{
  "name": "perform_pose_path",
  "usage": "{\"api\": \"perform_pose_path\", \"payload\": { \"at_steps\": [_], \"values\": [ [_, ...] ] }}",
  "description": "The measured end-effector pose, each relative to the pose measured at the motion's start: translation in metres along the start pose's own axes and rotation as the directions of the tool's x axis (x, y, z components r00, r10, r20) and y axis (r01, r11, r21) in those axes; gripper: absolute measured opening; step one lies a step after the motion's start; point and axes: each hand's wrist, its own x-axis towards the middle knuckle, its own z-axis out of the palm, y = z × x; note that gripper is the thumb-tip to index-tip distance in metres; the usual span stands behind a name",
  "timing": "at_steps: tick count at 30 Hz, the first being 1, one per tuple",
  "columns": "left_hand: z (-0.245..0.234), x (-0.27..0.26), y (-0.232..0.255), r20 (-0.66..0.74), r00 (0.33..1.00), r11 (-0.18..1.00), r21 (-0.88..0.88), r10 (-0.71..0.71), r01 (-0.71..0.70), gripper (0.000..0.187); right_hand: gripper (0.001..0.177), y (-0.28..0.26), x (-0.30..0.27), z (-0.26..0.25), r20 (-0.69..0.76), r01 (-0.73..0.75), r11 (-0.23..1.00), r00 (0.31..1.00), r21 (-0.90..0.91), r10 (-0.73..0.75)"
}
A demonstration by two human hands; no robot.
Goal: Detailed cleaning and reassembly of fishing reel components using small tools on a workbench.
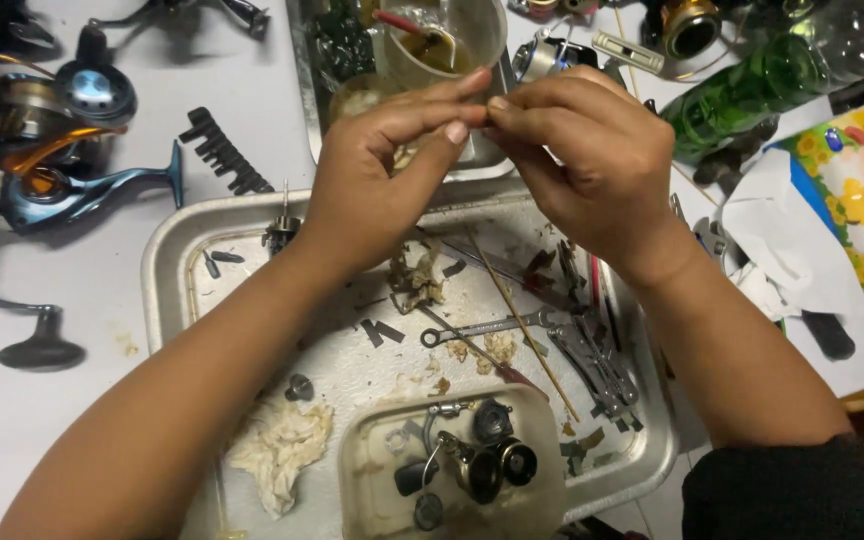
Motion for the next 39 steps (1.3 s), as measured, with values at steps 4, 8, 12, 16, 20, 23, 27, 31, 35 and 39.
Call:
{"api": "perform_pose_path", "payload": {
  "at_steps": [4, 8, 12, 16, 20, 23, 27, 31, 35, 39],
  "values": [
    [-0.009, -0.002, -0.006, 0.09, 0.961, 0.943, 0.19, 0.261, -0.274, 0.027, 0.009, 0.009, -0.01, 0.003, 0.2, -0.577, 0.434, 0.73, 0.692, 0.653],
    [-0.01, 0.002, 0.005, 0.121, 0.987, 0.992, 0.063, 0.105, -0.113, 0.023, 0.009, -0.001, -0.003, -0.003, 0.01, -0.202, 0.968, 0.979, 0.145, 0.203],
    [-0.016, 0.0, 0.0, 0.162, 0.976, 0.984, 0.073, 0.149, -0.162, 0.025, 0.009, 0.002, -0.004, -0.007, 0.035, -0.211, 0.955, 0.977, 0.207, 0.208],
    [-0.015, -0.001, 0.005, 0.17, 0.953, 0.952, 0.135, 0.251, -0.274, 0.023, 0.01, -0.01, -0.008, -0.009, 0.048, -0.294, 0.938, 0.956, 0.181, 0.29],
    [-0.014, 0.003, 0.012, 0.294, 0.94, 0.908, -0.323, -0.172, 0.267, 0.033, 0.006, -0.001, -0.008, -0.01, 0.15, 0.425, 0.861, 0.905, -0.279, -0.398],
    [-0.016, 0.0, 0.005, 0.196, 0.965, 0.972, 0.119, 0.177, -0.203, 0.035, 0.011, -0.009, -0.017, -0.005, 0.013, -0.511, 0.768, 0.836, 0.385, 0.549],
    [-0.019, 0.008, 0.022, 0.274, 0.949, 0.981, 0.063, 0.157, -0.181, 0.04, 0.008, 0.003, -0.011, -0.015, 0.005, -0.168, 0.947, 0.985, 0.274, 0.173],
    [-0.012, -0.001, 0.01, 0.267, 0.962, 0.994, 0.064, 0.064, -0.084, 0.04, 0.016, -0.001, -0.017, -0.016, 0.036, -0.148, 0.989, 0.988, 0.026, 0.147],
    [-0.026, 0.008, 0.007, 0.412, 0.753, 0.629, 0.416, 0.513, -0.657, 0.027, 0.009, 0.005, -0.023, -0.013, 0.359, -0.615, 0.223, 0.674, 0.756, 0.646],
    [-0.015, 0.009, 0.021, 0.338, 0.931, 0.989, -0.007, -0.137, 0.148, 0.052, 0.011, 0.01, -0.024, -0.009, 0.083, 0.198, 0.965, 0.979, -0.174, -0.186]
  ]
}}
